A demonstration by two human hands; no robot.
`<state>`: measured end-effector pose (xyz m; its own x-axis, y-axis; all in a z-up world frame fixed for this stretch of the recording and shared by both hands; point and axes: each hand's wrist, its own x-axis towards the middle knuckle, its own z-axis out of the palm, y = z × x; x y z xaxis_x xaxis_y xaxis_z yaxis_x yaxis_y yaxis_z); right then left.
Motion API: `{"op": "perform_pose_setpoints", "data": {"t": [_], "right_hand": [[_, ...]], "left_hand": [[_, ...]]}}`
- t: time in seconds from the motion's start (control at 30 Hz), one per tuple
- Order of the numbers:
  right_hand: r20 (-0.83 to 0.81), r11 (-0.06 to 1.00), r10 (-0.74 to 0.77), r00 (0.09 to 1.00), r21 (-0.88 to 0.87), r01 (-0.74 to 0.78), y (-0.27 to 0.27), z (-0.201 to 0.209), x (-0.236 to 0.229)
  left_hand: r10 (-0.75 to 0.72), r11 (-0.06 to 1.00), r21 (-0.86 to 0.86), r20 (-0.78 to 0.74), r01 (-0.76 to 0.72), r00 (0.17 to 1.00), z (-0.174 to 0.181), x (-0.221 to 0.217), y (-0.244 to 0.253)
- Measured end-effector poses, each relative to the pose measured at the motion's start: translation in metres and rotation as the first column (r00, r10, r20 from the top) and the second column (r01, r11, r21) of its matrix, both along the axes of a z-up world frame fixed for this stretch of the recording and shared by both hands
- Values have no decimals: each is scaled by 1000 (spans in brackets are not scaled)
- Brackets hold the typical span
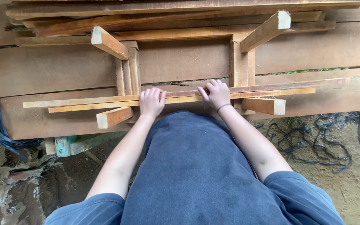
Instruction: Bundling thin wooden planks using plastic ties.
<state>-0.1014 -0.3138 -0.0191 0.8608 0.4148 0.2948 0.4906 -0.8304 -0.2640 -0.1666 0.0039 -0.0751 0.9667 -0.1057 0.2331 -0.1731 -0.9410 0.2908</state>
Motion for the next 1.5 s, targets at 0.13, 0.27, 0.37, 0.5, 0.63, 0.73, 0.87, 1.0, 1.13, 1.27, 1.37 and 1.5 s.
{"op": "perform_pose_setpoints", "data": {"t": [0.13,0.27,0.37,0.5,0.63,0.73,0.87,1.0,1.13,1.27,1.37,1.5], "right_hand": [[-440,973,-130,889,-227,30,22,50,25],[-757,904,-297,582,-420,-84,21,56,37],[-767,902,-301,566,-422,-94,20,48,36],[-751,898,-318,578,-434,-70,25,63,37],[-785,955,-294,546,-262,138,19,30,53],[-768,932,-304,564,-116,343,15,6,87],[-366,872,-334,869,230,432,22,-11,171],[-180,879,-395,901,210,427,38,63,253],[-18,913,-404,915,-75,402,32,83,327],[-114,896,-365,924,-314,315,24,87,364],[-261,878,-366,893,-417,237,23,102,376],[-102,858,-292,951,-467,213,9,95,382]], "left_hand": [[98,991,124,-358,-56,929,42,19,-2],[115,983,174,-295,-64,948,45,18,-11],[111,983,171,-281,-64,953,40,14,-8],[119,984,164,-328,-67,937,50,24,-7],[168,982,58,-707,-181,687,48,50,3],[139,955,-56,-780,-290,610,49,84,6],[4,948,-295,-371,-122,929,-63,183,14],[67,977,-194,-122,-90,990,106,276,-1],[24,996,90,-144,-11,989,155,360,0],[32,952,303,-212,35,977,136,404,5],[45,967,253,-279,28,959,133,420,2],[82,989,142,-249,-47,965,128,419,2]]}}
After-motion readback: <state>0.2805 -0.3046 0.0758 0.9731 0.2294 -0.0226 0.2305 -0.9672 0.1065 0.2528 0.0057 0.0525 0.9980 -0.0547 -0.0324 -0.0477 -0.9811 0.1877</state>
